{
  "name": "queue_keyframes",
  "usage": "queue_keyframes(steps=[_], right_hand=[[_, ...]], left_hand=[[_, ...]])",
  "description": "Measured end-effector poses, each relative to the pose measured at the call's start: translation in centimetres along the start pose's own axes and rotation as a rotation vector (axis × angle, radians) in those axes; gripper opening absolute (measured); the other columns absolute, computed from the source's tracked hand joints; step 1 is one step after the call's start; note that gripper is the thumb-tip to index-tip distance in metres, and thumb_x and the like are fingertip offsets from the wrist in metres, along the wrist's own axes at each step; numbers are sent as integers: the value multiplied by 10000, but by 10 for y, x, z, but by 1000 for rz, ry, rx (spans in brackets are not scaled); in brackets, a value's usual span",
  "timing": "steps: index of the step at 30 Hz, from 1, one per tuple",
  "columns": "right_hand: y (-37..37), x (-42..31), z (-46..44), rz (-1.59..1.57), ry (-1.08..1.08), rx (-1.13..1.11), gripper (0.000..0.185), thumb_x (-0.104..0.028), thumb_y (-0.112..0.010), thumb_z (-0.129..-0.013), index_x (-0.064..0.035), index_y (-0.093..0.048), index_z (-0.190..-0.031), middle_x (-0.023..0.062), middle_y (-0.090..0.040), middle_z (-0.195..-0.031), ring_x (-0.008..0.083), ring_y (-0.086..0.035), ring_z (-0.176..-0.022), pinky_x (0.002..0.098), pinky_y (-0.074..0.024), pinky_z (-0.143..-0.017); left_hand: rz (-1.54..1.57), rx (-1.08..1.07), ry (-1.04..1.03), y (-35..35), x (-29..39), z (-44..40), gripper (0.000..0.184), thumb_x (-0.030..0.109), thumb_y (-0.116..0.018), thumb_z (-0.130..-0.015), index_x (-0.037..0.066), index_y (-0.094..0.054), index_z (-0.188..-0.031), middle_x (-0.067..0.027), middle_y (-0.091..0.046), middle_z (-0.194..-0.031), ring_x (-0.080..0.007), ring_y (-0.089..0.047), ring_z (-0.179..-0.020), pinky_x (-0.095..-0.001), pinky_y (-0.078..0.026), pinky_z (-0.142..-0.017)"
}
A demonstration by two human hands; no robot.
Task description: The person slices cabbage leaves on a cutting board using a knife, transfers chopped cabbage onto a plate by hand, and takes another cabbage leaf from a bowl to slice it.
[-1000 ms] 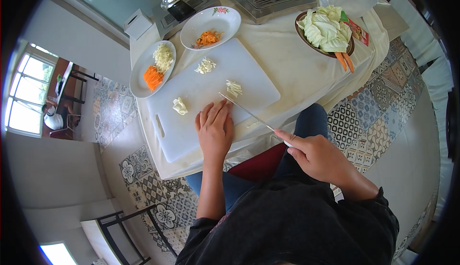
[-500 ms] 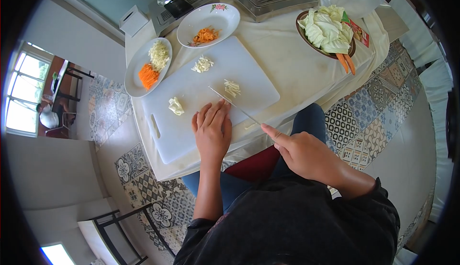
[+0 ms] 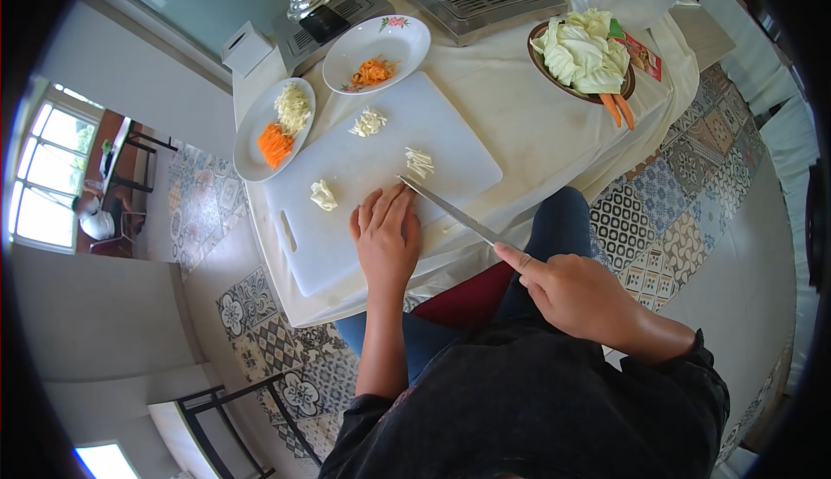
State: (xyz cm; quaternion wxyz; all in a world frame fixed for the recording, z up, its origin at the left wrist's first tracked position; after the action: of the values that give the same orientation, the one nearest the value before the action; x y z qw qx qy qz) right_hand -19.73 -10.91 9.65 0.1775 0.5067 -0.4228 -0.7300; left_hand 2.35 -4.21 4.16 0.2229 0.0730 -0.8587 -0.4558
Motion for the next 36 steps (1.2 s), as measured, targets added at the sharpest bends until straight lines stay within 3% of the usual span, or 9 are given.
queue_keyframes(steps=[10,19,34,36], right_hand=[[13,5,17,-82,-93,-80,514,-150,-556,-988,-145,-490,-1497,204,-619,-638,421,-621,-616,525,-502,-622],[14,8,5,-189,-92,1,494,-144,-547,-996,-112,-492,-1486,226,-640,-677,427,-627,-641,521,-497,-649],[29,16,12,-265,-186,-32,509,-132,-551,-998,-167,-482,-1501,214,-613,-655,401,-610,-599,469,-457,-590],[27,13,8,-250,-100,-12,517,-139,-554,-994,-186,-482,-1504,204,-628,-678,394,-617,-617,471,-463,-602]], left_hand=[[-5,46,-10,3,2,0,285,94,-673,-897,154,-743,-1166,-1,-698,-1264,-265,-593,-1228,-449,-386,-1083],[47,17,-37,4,3,-1,288,100,-672,-888,138,-718,-1170,-21,-697,-1247,-276,-601,-1194,-444,-400,-1058],[25,7,-50,3,4,0,289,87,-655,-903,142,-721,-1179,-17,-697,-1269,-281,-583,-1254,-447,-381,-1094],[15,3,-55,3,5,0,288,87,-650,-904,138,-720,-1178,-20,-696,-1272,-283,-581,-1258,-447,-380,-1094]])
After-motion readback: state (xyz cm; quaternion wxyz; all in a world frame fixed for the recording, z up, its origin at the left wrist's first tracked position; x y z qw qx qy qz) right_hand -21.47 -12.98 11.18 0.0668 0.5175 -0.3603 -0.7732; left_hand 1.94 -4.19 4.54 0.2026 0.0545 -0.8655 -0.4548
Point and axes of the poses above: each hand's wrist, its own z-axis away from the middle knuckle, its own y-axis out of the back of the hand, x = y × z, the point moved 8 cm from there along -z, towards the middle knuckle
